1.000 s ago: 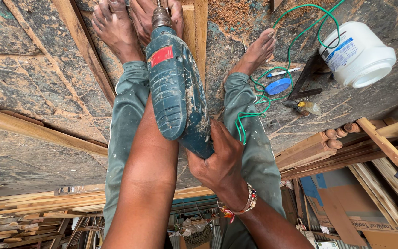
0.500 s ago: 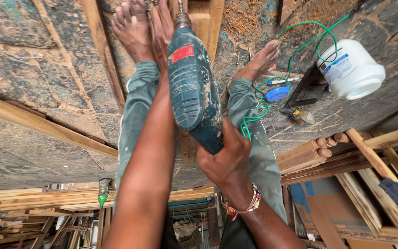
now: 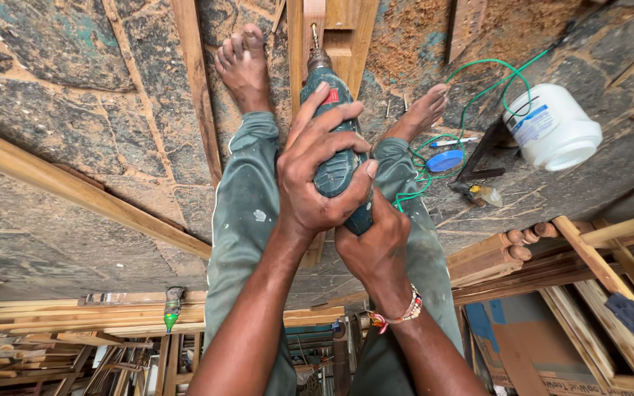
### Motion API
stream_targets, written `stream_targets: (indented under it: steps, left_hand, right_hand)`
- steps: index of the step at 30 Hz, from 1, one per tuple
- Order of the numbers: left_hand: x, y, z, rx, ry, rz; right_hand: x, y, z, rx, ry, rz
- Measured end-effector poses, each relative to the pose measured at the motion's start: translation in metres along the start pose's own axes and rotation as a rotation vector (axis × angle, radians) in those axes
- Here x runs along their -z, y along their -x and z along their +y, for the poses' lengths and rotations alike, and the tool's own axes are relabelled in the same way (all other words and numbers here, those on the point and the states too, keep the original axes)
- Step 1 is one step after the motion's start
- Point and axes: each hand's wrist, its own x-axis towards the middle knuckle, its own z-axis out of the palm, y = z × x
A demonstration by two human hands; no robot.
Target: The person uses a corded drill to make holes in a wooden frame. They then insert small wooden dowels into the drilled holes.
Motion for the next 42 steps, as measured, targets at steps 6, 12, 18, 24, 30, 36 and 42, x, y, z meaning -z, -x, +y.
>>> stream_targets:
  steps: [6,12,18,24,30,36,42]
  left_hand:
    - [0.001,-0.007,-0.004,0.014,0.047,0.033]
    - [-0.001,-0.009,0.001,0.048,0.041,0.049]
    - [0.001,-0.011,0.0,0.054,0.04,0.058]
    - [0.003,-0.015,-0.001,0.055,0.037,0.066]
    - [0.002,-0.014,-0.006,0.074,0.071,0.11]
    - [-0.001,-0.012,-0.009,0.079,0.066,0.155]
    - [-0.005,-0.016,-0.007,0.047,0.067,0.157]
  right_hand:
    - [0.003,-0.008,-0.012,-0.024,0.098,-0.032]
    - [0.01,-0.012,-0.021,-0.103,0.017,-0.038]
    - [0.009,-0.014,-0.024,-0.016,0.034,-0.023]
    - [0.006,-0.017,-0.021,-0.044,0.091,-0.021]
    - [0.008,-0.023,-0.022,0.039,0.299,0.015]
    - [0.009,-0.018,-0.027,0.271,0.365,0.2]
    - [0.004,-0.015,-0.021,0.297,0.434,0.288]
